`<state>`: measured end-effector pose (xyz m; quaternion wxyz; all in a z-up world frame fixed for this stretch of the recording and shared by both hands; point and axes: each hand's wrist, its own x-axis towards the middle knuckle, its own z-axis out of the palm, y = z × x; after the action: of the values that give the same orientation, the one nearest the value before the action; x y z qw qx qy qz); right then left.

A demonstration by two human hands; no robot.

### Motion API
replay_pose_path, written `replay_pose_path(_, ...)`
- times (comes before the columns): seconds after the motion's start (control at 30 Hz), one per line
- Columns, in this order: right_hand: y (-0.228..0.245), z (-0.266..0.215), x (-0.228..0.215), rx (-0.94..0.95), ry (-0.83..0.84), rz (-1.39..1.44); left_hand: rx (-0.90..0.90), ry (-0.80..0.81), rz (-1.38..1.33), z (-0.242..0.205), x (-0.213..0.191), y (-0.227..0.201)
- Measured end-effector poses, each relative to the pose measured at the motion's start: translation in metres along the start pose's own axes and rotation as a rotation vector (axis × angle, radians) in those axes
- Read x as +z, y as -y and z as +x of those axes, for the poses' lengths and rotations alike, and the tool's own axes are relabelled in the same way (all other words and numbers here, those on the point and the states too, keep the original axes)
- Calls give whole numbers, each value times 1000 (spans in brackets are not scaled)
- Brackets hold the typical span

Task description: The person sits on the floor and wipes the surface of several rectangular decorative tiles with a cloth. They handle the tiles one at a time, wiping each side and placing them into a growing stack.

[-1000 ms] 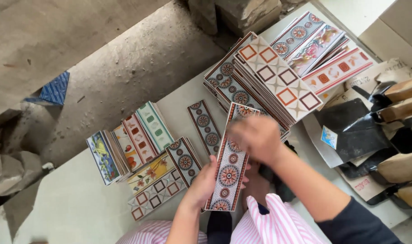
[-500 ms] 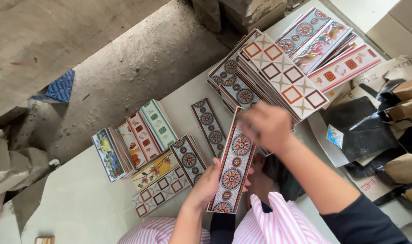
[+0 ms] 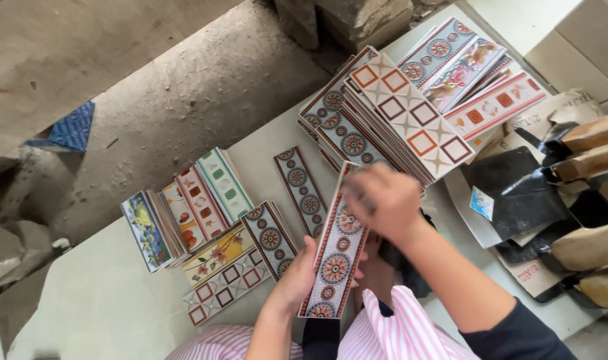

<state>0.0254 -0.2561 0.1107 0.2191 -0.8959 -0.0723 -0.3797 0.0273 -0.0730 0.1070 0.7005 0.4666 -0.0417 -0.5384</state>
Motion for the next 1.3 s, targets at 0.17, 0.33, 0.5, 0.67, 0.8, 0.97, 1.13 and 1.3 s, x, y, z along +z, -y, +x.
replay_pose_path(0.17,22,-2,-5,-21,12,-17,-48,-53,-14,2,-3,5)
replay_pose_path(0.33,36,-28,6,-303,181,140,41,-293,314,4,-7,5)
replay_pose_path(0.5,-11,-2,-10,138,50,-83,-72,-42,63,-3,3,0)
replay_pose_path(0.67,17,-22,0,37,139,-114,-70,-92,-5,4,-7,13)
replay_pose_path(0.8,57,-57,13,-120,276,170,-66,-391,234,11,-14,14)
replay_pose_path(0.97,11,-42,18,-92,163,48,-31,-243,180,3,-15,18)
replay_pose_path(1.13,9,-13,11,191,71,-62,-18,-61,20,-2,-3,5)
replay_pose_path(1.3,58,-48,19,-228,307,68,-79,-593,30,15,-27,25)
